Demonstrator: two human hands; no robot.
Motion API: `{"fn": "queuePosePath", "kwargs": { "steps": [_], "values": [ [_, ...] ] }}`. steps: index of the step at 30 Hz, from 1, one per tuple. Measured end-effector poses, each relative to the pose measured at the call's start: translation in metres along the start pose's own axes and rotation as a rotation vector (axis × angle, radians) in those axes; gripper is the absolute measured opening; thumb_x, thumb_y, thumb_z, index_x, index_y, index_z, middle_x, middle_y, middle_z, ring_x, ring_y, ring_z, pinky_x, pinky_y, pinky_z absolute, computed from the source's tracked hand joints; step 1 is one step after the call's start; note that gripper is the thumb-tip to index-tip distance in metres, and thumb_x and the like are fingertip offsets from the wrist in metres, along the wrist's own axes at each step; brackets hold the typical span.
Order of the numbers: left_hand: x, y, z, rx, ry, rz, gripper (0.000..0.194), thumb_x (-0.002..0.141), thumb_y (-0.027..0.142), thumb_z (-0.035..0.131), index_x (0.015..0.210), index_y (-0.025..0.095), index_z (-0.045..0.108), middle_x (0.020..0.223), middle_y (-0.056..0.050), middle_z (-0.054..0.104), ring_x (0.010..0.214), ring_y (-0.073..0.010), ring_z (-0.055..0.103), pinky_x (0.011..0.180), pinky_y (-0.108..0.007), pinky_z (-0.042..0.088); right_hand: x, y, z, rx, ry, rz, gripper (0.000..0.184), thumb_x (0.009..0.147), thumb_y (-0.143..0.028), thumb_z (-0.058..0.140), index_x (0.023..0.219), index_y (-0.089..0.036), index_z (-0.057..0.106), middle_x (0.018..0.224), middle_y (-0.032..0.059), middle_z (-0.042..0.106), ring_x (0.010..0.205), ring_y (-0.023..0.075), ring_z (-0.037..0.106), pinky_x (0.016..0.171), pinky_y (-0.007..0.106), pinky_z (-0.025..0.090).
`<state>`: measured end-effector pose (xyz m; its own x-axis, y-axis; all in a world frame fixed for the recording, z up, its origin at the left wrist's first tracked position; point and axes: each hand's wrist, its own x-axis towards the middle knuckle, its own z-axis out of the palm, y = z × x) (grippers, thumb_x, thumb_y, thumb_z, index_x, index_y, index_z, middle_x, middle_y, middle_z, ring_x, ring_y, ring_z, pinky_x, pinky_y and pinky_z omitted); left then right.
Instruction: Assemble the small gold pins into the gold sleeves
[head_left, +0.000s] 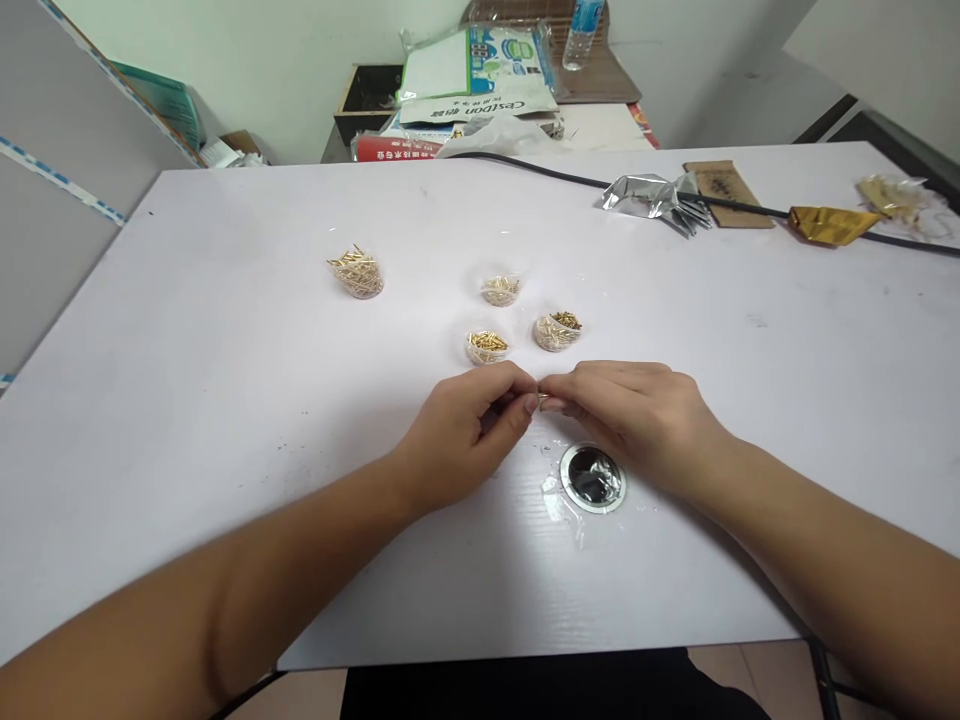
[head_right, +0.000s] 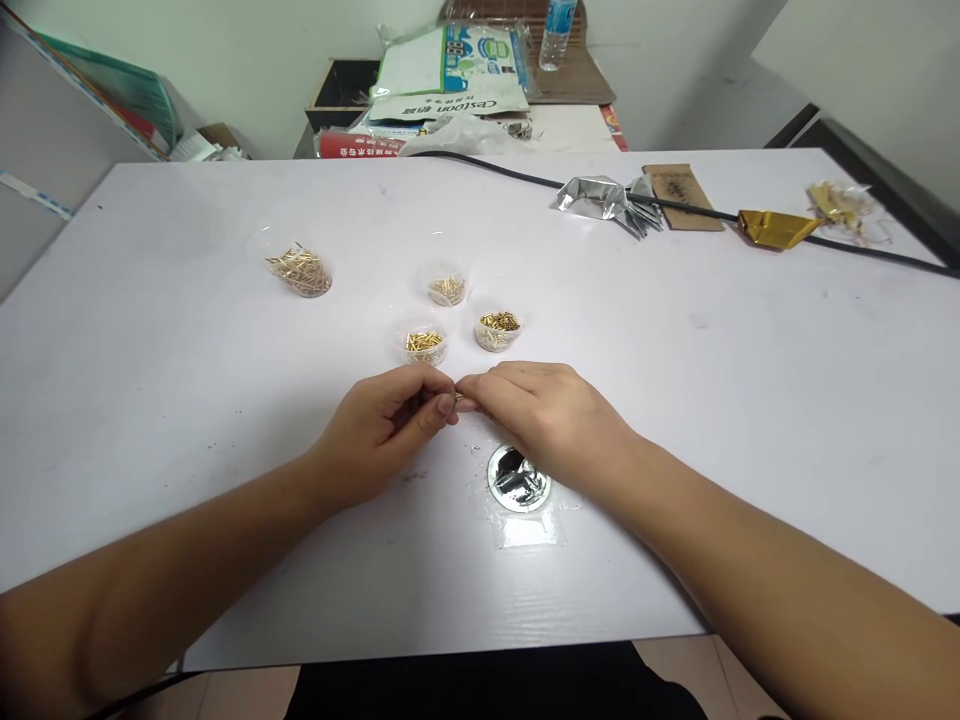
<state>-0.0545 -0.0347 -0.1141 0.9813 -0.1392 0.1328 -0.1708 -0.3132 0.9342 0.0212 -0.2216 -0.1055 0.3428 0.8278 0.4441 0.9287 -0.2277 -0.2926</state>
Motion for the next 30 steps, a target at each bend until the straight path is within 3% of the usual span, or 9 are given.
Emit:
{"fn": "queuePosePath", "kwargs": {
  "steps": [5,12,19,30],
  "values": [
    [-0.0026,-0.0001,-0.001,-0.042,-0.007,-0.105,0.021,0.096,0.034,0.044,0.087,0.017,0.053,0.075,0.0,0.056,0.068,-0.0098,0.048,0.062,-0.023,0.039,0.0005,-0.0002,0.0026,-0.02,0.052,0.058,0.008,0.093,-0.018,0.054,0.086,-0.017,0.057,0.065,-0.0022,0.06,0.054,0.0072,0.052,0.053,0.019,0.042],
    [-0.0038,0.003,-0.0035,-0.167,-0.055,-0.156,0.024,0.098,0.037,0.039,0.087,0.018,0.049,0.076,0.001,0.057,0.071,-0.011,0.05,0.071,-0.027,0.043,0.0046,-0.004,0.0024,-0.032,0.121,0.074,0.023,0.092,-0.023,0.057,0.07,-0.018,0.053,0.052,-0.0036,0.055,0.042,0.0076,0.044,0.046,0.02,0.04],
    [-0.0015,0.0008,-0.0029,-0.213,-0.03,-0.168,0.017,0.094,0.03,0.046,0.085,0.016,0.051,0.073,-0.001,0.058,0.069,-0.0113,0.053,0.069,-0.026,0.046,0.0036,-0.0037,0.0033,0.072,0.064,0.086,0.012,0.093,-0.011,0.047,0.087,-0.018,0.056,0.072,0.0005,0.066,0.059,0.0101,0.059,0.055,0.021,0.047],
    [-0.0021,0.0013,-0.0052,-0.284,-0.063,-0.198,0.014,0.093,0.024,0.045,0.081,0.017,0.048,0.067,0.001,0.057,0.063,-0.01,0.051,0.064,-0.025,0.044,0.0032,-0.004,0.0002,0.13,0.01,-0.016,0.011,0.09,-0.008,0.048,0.085,-0.017,0.052,0.066,-0.0002,0.053,0.057,0.0099,0.046,0.055,0.023,0.04]
  ]
}}
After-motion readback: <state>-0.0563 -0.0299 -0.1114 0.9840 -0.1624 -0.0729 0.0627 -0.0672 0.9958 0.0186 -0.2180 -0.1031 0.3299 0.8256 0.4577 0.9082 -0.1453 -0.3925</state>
